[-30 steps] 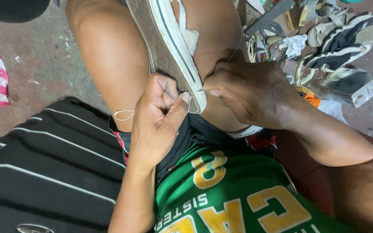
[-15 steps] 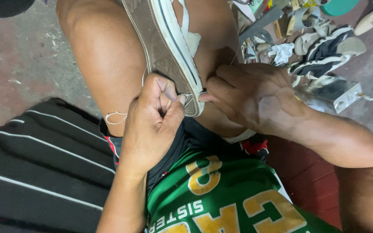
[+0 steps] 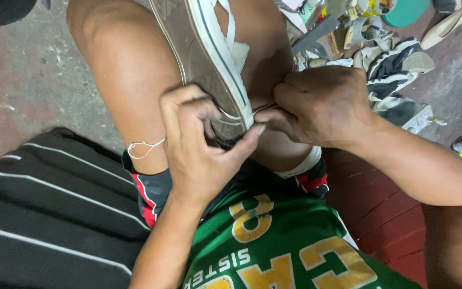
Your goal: The person sits on the floor and sews a white slip-on shoe using a needle and white thread. They repeatedly push the needle through the shoe's sole and upper, pulling the thread tight to secure the parts together.
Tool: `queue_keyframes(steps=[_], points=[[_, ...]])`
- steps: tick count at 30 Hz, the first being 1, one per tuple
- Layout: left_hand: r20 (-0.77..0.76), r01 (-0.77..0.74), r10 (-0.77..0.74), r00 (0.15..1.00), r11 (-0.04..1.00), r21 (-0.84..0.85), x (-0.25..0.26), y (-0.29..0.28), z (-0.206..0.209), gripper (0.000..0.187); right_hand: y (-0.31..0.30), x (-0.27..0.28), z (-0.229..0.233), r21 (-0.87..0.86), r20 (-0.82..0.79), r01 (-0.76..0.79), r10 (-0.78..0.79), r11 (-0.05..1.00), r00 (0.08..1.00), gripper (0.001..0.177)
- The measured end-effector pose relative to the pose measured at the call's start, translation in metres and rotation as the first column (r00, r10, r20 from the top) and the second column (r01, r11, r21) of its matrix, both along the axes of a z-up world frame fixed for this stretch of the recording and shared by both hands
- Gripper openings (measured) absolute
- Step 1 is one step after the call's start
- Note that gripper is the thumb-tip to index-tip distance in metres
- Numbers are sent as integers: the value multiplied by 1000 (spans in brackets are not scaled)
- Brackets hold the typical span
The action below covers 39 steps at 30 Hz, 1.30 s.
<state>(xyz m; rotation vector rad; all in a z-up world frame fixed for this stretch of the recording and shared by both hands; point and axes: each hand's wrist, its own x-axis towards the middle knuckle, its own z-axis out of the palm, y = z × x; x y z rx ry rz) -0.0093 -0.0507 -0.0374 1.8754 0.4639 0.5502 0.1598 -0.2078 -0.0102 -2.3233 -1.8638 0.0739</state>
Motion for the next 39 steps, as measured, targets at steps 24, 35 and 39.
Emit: queue_keyframes(steps=[24, 35, 39], points=[[-159, 176, -122, 980, 903, 391, 22, -2, 61, 41, -28, 11, 22, 54, -96, 36, -30, 998, 995, 47], [-137, 247, -207, 969, 872, 424, 21, 1, 52, 18, -21, 7, 14, -28, -97, 89, -92, 996, 991, 44], [-68, 211, -205, 976, 972, 102, 11, 5, 42, 8, -11, -1, 3, 280, -174, -118, 171, 953, 970, 58]])
